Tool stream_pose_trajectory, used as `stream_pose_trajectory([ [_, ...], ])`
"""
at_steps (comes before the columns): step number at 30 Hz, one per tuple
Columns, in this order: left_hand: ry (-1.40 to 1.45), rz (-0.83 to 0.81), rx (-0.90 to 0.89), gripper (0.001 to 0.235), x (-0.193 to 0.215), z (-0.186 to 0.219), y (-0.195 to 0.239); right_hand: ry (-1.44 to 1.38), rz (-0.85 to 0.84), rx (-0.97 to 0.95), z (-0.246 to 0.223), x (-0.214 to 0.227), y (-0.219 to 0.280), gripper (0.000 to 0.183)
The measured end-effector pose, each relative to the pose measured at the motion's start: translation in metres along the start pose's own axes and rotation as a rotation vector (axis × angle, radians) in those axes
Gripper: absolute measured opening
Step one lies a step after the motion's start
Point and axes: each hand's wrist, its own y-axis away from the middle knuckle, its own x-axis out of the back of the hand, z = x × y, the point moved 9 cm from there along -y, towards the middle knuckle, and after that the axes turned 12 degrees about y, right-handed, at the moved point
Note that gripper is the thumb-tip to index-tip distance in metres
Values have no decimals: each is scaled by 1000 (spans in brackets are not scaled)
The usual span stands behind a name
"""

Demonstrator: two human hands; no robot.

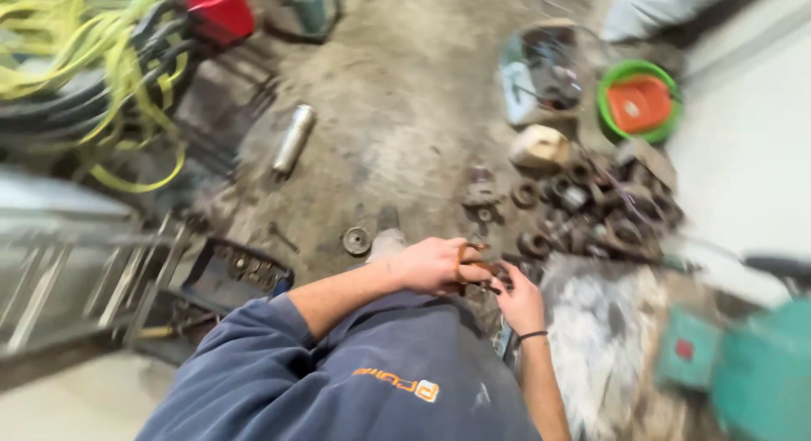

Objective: Dismantling an electric motor and collecting copper wire components at a workbench.

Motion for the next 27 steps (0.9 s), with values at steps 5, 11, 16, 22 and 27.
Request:
stream_pose_trajectory([
  [5,-1,229,-112,59,53,-33,19,211,-53,507,-64,-52,-82,36],
  [11,-38,320,51,66,164,-118,34,270,-245,184,-70,-69,-178,45],
  [16,-73,311,106,67,240,-180,39,266,-249,98,-70,-63,-258,52],
  [22,-64,362,181,62,302,-227,25,197,-281,87,-78,-54,-341,49],
  [27,-98,452,260,61,342,-265,1,275,-427,80,-64,-72,-436,48],
])
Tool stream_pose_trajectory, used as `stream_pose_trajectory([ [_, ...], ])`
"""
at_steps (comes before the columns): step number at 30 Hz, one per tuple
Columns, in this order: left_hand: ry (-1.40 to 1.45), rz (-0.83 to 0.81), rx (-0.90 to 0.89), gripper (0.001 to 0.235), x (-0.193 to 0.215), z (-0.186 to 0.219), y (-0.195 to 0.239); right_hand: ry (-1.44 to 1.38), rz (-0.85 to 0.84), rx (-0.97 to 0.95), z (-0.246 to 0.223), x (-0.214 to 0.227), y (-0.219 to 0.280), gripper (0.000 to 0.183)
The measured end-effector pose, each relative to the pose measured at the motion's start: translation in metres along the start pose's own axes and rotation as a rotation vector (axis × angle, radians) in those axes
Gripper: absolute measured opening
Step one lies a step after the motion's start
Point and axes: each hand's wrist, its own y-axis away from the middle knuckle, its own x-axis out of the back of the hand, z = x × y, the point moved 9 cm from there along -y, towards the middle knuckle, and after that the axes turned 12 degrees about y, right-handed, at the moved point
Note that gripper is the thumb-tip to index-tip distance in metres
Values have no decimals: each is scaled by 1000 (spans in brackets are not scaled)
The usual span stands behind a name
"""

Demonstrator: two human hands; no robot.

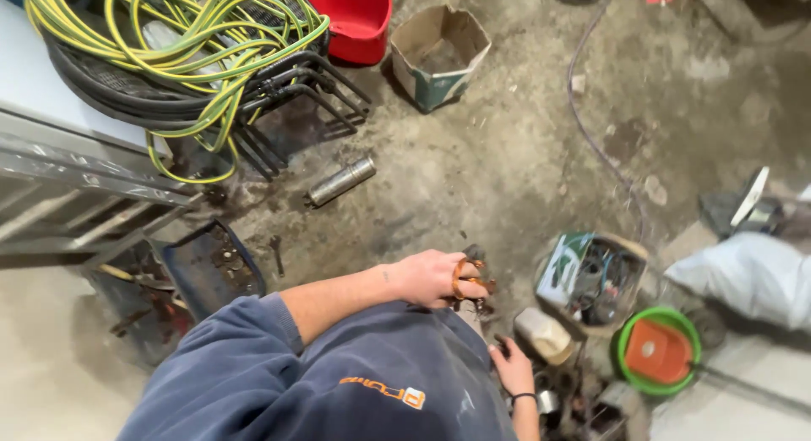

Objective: Dismantling an electric motor and collecting copper wire components at a workbench.

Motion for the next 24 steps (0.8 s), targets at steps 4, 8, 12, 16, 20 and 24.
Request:
stream_pose_trajectory([
  [4,-64,156,58,55,30,-32,-42,168,-29,287,-8,51,-121,46],
  [8,-230,328,126,45,92,-52,-71,284,-101,491,-122,142,-201,46],
  [12,-274,591,142,50,134,-47,-65,461,-134,612,-211,218,-273,45],
  [16,-415,737,309,46,179,-64,-32,612,-123,667,-305,243,-344,45],
  [20,-461,817,445,34,222,-107,20,543,-104,676,-399,236,-385,47],
  [24,-415,888,506,31,282,-148,65,511,-138,689,-464,204,-399,49],
])
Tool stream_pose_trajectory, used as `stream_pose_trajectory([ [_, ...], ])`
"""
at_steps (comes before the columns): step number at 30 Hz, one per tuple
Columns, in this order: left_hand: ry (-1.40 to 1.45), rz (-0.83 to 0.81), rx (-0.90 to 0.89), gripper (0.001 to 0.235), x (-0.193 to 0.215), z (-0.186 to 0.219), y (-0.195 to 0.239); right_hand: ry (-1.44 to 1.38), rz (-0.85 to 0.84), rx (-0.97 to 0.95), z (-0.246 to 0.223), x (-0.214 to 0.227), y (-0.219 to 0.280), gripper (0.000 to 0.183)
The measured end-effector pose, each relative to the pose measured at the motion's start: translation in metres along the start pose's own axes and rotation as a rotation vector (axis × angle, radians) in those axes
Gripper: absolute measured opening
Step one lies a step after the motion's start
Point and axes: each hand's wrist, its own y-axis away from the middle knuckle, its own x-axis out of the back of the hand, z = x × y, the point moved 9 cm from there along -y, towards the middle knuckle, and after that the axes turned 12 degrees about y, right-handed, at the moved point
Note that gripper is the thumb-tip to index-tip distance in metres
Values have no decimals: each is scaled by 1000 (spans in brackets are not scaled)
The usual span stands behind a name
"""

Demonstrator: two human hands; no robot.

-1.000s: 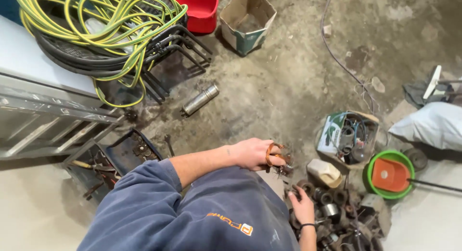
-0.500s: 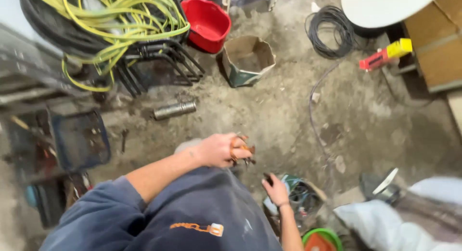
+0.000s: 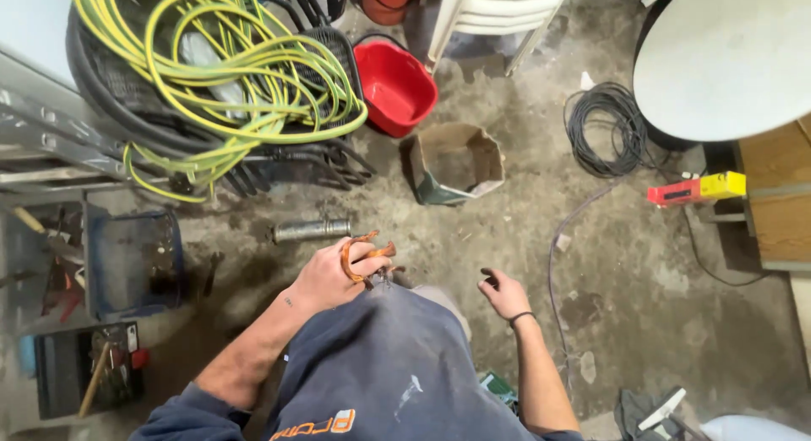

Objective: Dismantling an electric motor and collecting copper wire components at a workbench.

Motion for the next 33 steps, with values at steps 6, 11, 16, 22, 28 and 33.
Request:
stream_pose_trajectory([
  [6,-54,88,1,45,49,-47,-44,81,-193,89,-36,18,-49,49],
  [11,-5,148,51,52,75,-79,-57,204,-225,59,-53,46,-115,47],
  [16,-83,220,202,55,103,-108,-46,265,-233,223,-132,68,-210,45],
  [22,-115,323,402,50,121,-166,-60,339,-292,381,-235,110,-327,45],
  [28,-160,359,473,53,116,-254,-159,158,-337,365,-257,107,-529,47],
  [33,-221,305,566,48,75,-369,-254,-264,-470,278,-230,-7,-798,52],
])
